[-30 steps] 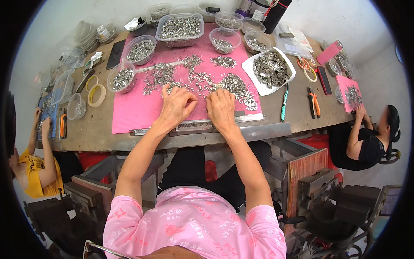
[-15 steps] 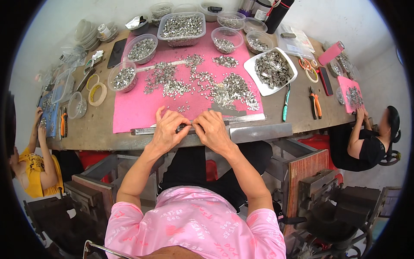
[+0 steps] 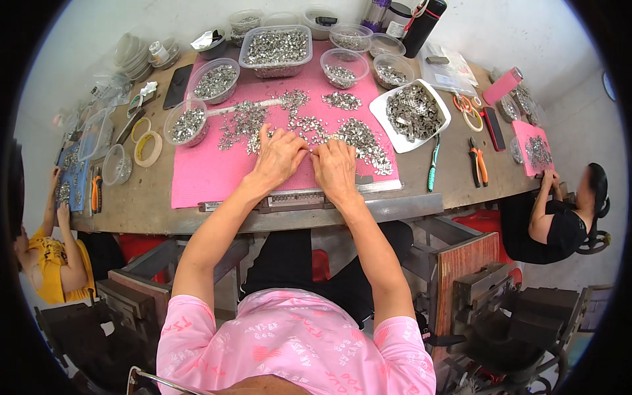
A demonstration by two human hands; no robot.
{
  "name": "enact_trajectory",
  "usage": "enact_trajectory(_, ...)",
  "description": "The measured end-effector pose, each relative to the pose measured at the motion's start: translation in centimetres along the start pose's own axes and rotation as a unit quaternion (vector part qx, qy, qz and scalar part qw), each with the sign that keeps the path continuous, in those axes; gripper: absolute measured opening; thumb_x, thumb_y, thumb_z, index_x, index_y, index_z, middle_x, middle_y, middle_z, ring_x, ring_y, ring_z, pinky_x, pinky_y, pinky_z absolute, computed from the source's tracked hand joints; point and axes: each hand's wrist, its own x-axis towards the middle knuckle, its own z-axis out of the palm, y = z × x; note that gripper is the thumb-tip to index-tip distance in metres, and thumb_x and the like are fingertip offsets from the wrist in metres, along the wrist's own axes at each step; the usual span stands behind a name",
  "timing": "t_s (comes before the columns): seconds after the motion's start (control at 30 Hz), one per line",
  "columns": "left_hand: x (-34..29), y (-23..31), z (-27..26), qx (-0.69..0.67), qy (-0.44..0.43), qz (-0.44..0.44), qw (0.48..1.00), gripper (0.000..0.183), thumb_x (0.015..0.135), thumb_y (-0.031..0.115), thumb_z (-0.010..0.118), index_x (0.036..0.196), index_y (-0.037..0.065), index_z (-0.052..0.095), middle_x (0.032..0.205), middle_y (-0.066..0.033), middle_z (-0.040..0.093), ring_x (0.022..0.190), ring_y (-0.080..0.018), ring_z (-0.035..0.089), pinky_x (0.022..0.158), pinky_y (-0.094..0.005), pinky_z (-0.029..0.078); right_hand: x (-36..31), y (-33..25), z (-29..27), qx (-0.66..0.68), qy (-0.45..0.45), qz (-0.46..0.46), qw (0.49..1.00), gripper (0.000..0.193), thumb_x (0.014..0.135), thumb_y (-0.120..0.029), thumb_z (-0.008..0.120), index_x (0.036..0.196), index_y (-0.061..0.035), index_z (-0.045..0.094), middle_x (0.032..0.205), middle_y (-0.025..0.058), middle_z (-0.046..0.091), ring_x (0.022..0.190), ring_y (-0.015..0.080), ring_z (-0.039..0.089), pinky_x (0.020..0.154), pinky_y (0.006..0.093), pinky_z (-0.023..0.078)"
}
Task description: The person arranges small metal pieces into a metal holder bar, places the bar into a manual press machine, operates the press wheel, and continues inserting metal pieces into the bar.
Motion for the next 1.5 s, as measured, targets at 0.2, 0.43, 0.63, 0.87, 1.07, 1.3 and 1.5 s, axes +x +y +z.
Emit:
enact_trajectory(0.2,-0.8,0.0,-2.1,-0.055,-0.010,-0.019,0.998,0.008,0.087,0.016,0.075,0.093,0.012,0.071,0.085,-0.0019,0.065,0.090,-0.0217,0.060,0.109,-0.0542,0.029,-0.3,-0.8,-1.3,0.034,-0.006,-0.032,0.999,0.011,0.081,-0.004,0.073,0.087,-0.0059,0.065,0.084,0.0081,0.060,0.086,0.0276,0.059,0.081,0.0415,0.041)
enact_trajectory(0.43,-7.3,2.0,-7.4,-0.129,-0.017,-0.097,0.987,0.008,0.085,0.015,0.076,0.091,0.011,0.071,0.084,-0.0012,0.064,0.089,-0.0209,0.061,0.106,-0.0514,0.031,-3.4,-5.0,-2.9,0.219,-0.046,-0.037,0.974,0.022,0.082,-0.001,0.073,0.103,-0.0041,0.066,0.088,0.0077,0.066,0.083,0.0262,0.062,0.077,0.0385,0.045)
enact_trajectory(0.63,-8.8,3.1,-7.4,-0.133,-0.006,-0.089,0.987,0.010,0.083,0.014,0.077,0.091,0.011,0.070,0.086,-0.0010,0.063,0.089,-0.0207,0.061,0.106,-0.0519,0.031,-4.8,-5.8,-1.7,0.230,-0.042,-0.042,0.971,0.036,0.081,0.003,0.075,0.115,-0.0037,0.065,0.092,0.0079,0.067,0.085,0.0259,0.062,0.078,0.0378,0.046)
enact_trajectory(0.87,-9.0,3.1,-7.1,-0.132,-0.002,-0.076,0.988,0.011,0.085,0.015,0.076,0.093,0.011,0.071,0.087,-0.0014,0.064,0.089,-0.0216,0.061,0.107,-0.0533,0.031,-4.9,-5.8,-1.7,0.236,-0.040,-0.055,0.969,0.036,0.082,0.002,0.073,0.117,-0.0038,0.064,0.090,0.0083,0.065,0.088,0.0269,0.060,0.080,0.0400,0.045)
enact_trajectory(1.07,-4.8,1.7,-6.0,-0.088,0.012,-0.067,0.994,0.009,0.088,0.015,0.074,0.097,0.012,0.073,0.089,-0.0020,0.068,0.091,-0.0208,0.063,0.109,-0.0513,0.030,-1.8,-2.7,-1.5,0.129,0.015,-0.032,0.991,0.012,0.085,-0.010,0.075,0.093,-0.0057,0.068,0.087,0.0093,0.062,0.086,0.0288,0.059,0.079,0.0426,0.043)
enact_trajectory(1.3,-0.8,-1.5,-1.7,0.003,0.006,-0.020,1.000,0.007,0.087,0.015,0.073,0.093,0.012,0.072,0.090,-0.0045,0.064,0.097,-0.0235,0.060,0.106,-0.0543,0.031,-0.4,-1.0,0.1,0.013,-0.011,0.014,1.000,0.011,0.082,-0.009,0.076,0.087,-0.0064,0.067,0.084,0.0076,0.060,0.086,0.0282,0.058,0.080,0.0414,0.042)
enact_trajectory(1.5,-1.2,-1.5,-2.6,-0.027,-0.033,-0.040,0.998,0.006,0.084,0.014,0.074,0.089,0.013,0.070,0.090,-0.0040,0.062,0.096,-0.0236,0.059,0.104,-0.0536,0.030,-1.1,-3.9,-2.2,0.078,-0.037,-0.070,0.994,0.008,0.084,-0.006,0.071,0.087,-0.0045,0.064,0.087,0.0102,0.058,0.087,0.0289,0.057,0.081,0.0419,0.041)
